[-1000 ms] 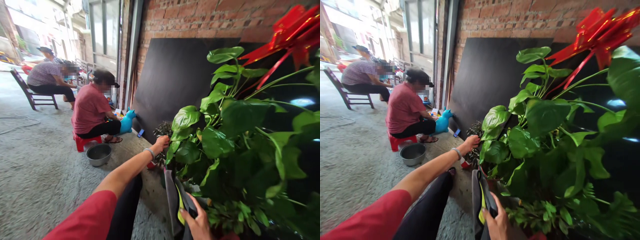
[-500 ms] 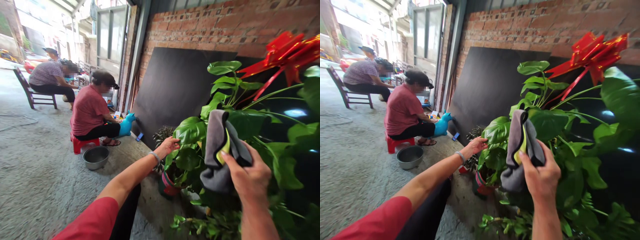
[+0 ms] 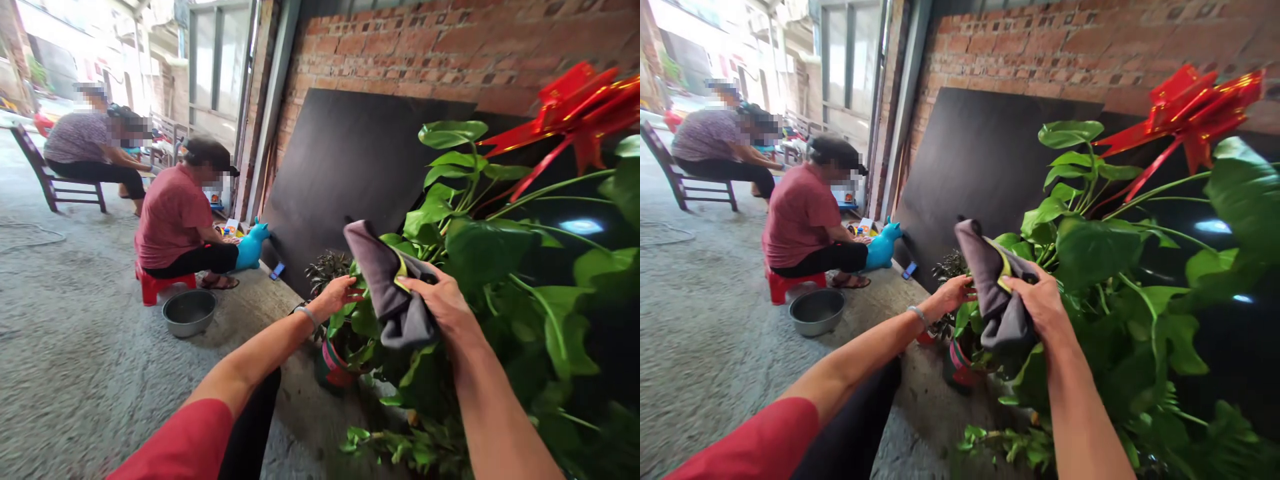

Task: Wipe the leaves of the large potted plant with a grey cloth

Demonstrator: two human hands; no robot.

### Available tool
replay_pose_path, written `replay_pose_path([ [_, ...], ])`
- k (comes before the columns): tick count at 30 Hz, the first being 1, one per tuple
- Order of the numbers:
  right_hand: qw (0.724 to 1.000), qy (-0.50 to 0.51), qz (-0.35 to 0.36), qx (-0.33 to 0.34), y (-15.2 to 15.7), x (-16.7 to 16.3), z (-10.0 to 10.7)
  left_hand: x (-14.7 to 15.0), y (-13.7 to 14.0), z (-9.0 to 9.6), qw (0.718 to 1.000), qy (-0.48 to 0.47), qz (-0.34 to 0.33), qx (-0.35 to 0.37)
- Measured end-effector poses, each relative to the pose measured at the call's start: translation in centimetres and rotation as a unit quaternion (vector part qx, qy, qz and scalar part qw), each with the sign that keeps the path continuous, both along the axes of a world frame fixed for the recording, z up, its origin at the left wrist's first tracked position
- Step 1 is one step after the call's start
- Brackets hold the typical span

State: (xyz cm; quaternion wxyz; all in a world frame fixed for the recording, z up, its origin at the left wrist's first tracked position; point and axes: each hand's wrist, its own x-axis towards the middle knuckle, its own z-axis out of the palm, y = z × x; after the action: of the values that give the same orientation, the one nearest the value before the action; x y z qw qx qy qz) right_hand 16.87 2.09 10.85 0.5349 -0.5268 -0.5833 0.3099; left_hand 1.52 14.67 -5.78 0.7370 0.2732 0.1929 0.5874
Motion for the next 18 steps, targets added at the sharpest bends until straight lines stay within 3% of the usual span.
replay_pose_path([
  [2,0.985,0.087,-0.142,0.035,1.8,1.6,-1.0,0.1,0.3,0.5,1.000,0.008,-0.001,-0.009],
  [4,0.959,0.171,-0.208,0.089,1.9,2.7,-1.8,-0.1,0.5,0.7,1.000,0.003,-0.001,-0.008],
  [6,0.949,0.198,-0.202,0.142,0.8,2.7,-2.1,-0.2,0.6,0.5,1.000,-0.006,-0.003,-0.008],
  [8,0.965,0.149,-0.152,0.155,-0.6,1.9,-2.0,0.1,0.8,0.2,1.000,-0.012,-0.007,-0.010],
  [12,0.997,0.044,0.024,0.063,-0.7,0.1,-2.7,0.9,0.6,0.0,1.000,-0.004,-0.005,-0.015],
  [13,0.998,0.046,0.022,0.044,-0.3,0.2,-3.2,0.9,0.5,0.1,1.000,-0.002,-0.005,-0.012],
  [15,0.993,0.099,-0.065,0.019,0.4,1.3,-4.3,0.5,0.1,0.4,1.000,-0.003,-0.007,-0.005],
  [18,0.955,0.222,-0.195,0.027,-0.1,4.3,-5.0,-0.7,-0.3,1.2,1.000,-0.014,0.004,-0.008],
])
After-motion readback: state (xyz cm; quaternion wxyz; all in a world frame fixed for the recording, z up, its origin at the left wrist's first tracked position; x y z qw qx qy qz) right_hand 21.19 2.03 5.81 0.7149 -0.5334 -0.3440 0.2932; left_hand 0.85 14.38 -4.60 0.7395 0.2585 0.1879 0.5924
